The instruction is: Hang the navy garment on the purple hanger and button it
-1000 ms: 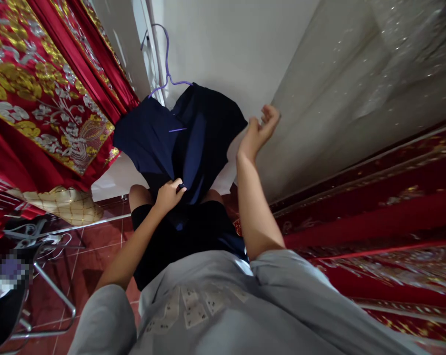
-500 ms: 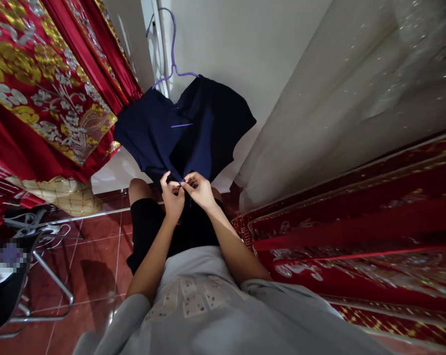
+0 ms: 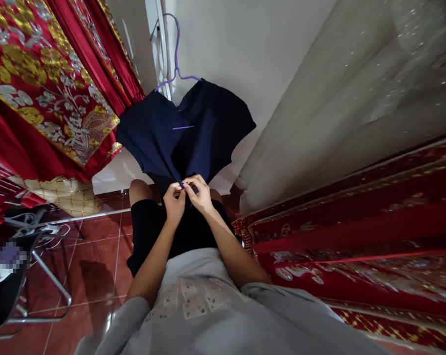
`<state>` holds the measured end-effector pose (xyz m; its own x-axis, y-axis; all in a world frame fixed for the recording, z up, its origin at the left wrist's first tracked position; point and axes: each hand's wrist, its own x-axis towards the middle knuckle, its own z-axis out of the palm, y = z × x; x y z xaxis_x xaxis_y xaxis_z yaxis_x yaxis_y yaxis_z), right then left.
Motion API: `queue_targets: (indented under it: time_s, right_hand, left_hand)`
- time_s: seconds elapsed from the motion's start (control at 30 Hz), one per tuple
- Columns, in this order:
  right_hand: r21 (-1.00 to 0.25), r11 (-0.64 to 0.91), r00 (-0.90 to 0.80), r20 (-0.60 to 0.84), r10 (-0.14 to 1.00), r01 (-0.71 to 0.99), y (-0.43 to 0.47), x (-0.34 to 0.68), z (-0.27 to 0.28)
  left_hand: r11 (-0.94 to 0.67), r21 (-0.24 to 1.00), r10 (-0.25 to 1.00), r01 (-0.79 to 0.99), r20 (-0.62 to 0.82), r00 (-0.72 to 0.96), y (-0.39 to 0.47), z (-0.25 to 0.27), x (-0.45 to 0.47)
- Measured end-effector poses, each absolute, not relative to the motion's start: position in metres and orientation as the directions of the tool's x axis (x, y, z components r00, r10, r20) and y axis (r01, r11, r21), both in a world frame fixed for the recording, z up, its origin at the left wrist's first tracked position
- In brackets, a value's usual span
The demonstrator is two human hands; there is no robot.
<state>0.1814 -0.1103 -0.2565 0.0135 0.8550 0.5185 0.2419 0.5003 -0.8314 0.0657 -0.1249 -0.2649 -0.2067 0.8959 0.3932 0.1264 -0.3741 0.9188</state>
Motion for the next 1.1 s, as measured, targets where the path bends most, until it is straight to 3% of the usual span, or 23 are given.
queue_targets:
  time_s: [0.2,0.4,0.5,0.6,0.7,0.87,1.0,1.1]
  right_hand:
    - [-0.848,0.489,0.017,0.503,0.864,0.205,-0.112,0.179,-0.253]
    - [-0.928,0.37,0.102,0.364,0.926,-0.047,-0.113,0.177,-0.254]
    - [-0.936,0.344,0.121,0.335,0.935,-0.072,-0.101,0.181,-0.239]
    - [-0.887,0.462,0.133,0.455,0.88,-0.021,-0.069,0.191,-0.194]
    - [-0.748,0.658,0.1,0.663,0.742,0.082,-0.025,0.201,-0.13]
    - [-0.594,0.776,0.02,0.797,0.604,0.211,0.019,0.204,-0.061]
    - [-0.54,0.81,0.013,0.834,0.552,0.228,0.012,0.207,-0.055]
    - [-0.526,0.809,-0.036,0.832,0.553,0.263,0.004,0.214,-0.057]
  left_hand:
    - [-0.379,0.914,0.896,0.143,0.401,-0.19,-0.126,-0.265,0.065]
    - [-0.392,0.901,0.897,0.185,0.419,-0.141,-0.125,-0.262,0.06]
    - [-0.397,0.896,0.898,0.197,0.424,-0.121,-0.123,-0.263,0.057]
    - [-0.417,0.879,0.893,0.231,0.443,-0.075,-0.122,-0.269,0.058]
    - [-0.436,0.864,0.89,0.252,0.456,-0.022,-0.123,-0.276,0.064]
    - [-0.468,0.83,0.879,0.303,0.471,0.067,-0.117,-0.267,0.067]
    - [-0.628,0.685,0.774,0.37,0.601,0.2,-0.091,-0.213,0.055]
    - [-0.763,0.563,0.622,0.318,0.773,0.123,-0.06,-0.147,0.045]
